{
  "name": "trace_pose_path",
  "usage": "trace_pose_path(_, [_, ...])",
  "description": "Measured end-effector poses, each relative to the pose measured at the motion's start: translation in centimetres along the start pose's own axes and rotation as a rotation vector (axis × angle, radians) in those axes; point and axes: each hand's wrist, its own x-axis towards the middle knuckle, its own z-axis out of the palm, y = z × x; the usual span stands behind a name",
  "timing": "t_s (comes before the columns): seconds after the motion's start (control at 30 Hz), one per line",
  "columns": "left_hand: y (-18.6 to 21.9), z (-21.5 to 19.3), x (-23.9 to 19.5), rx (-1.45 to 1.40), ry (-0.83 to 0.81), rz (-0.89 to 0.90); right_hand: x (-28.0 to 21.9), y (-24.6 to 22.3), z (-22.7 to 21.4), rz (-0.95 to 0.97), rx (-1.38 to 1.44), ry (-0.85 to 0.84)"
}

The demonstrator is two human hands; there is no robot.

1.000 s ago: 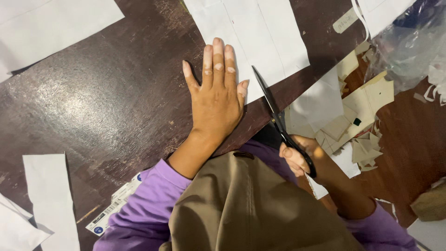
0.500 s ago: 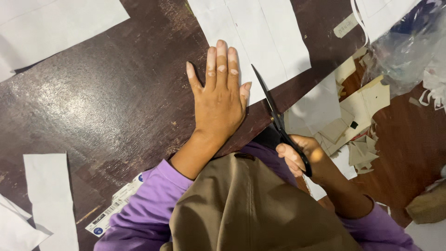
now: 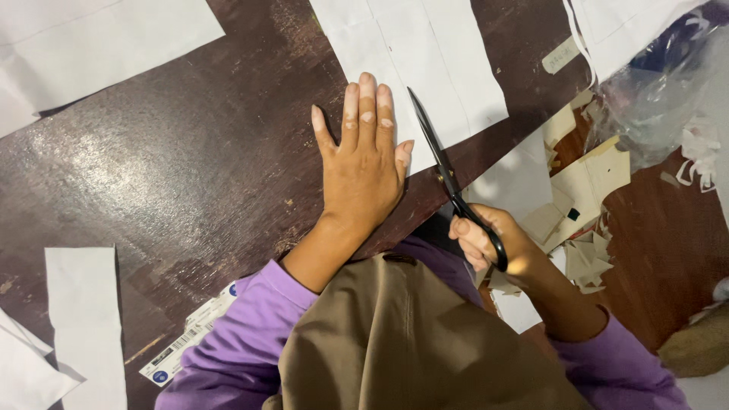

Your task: The person uses scissors to cut a large white sheet of paper into long strips and smaller rectangular pieces. They repeatedly pick up the paper, align the edges, and cut along the length, placing the cut pieces on the table.

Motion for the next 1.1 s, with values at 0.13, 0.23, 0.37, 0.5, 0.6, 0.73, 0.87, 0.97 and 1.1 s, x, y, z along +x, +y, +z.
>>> trace_pose_path(0.13, [0.0, 0.0, 0.0, -0.004, -0.008, -0.003, 0.1, -0.4, 0.3, -0.009, 0.028, 0.014])
trace_pose_path(0.23, [0.0, 0.0, 0.0, 0.010, -0.018, -0.003, 0.2, -0.6, 0.2, -0.031, -0.032, -0.007])
trace_pose_path(0.37, [0.0, 0.0, 0.0, 0.001, -0.015, -0.006, 0.0, -1.5, 1.1, -0.004, -0.058, 0.040])
trace_pose_path(0.5, [0.1, 0.1, -0.1, 0.018, -0.001, -0.003, -0.4, -2.3, 1.6, -0.005, -0.104, 0.051])
trace_pose_path(0.6, [0.3, 0.0, -0.6, 0.070, -0.034, 0.013, -1.2, -2.4, 1.7, 0.061, -0.113, 0.089])
trace_pose_path(0.73, [1.0, -2.0, -3.1, 0.089, -0.011, 0.062, -4.0, 1.2, 0.3, 0.221, 0.032, 0.124])
trace_pose_path(0.87, [-0.3, -1.9, -3.9, -0.047, -0.028, 0.080, -6.1, 5.9, -2.2, 0.009, -0.063, -0.116])
trace_pose_path(0.97, [-1.2, -1.3, -3.6, -0.002, -0.053, 0.100, -5.4, 8.3, -3.5, -0.002, 0.046, -0.182])
trace_pose_path(1.1, [-1.5, -1.4, -3.8, 0.061, -0.125, 0.110, -6.0, 3.4, -0.9, 0.063, -0.038, -0.128])
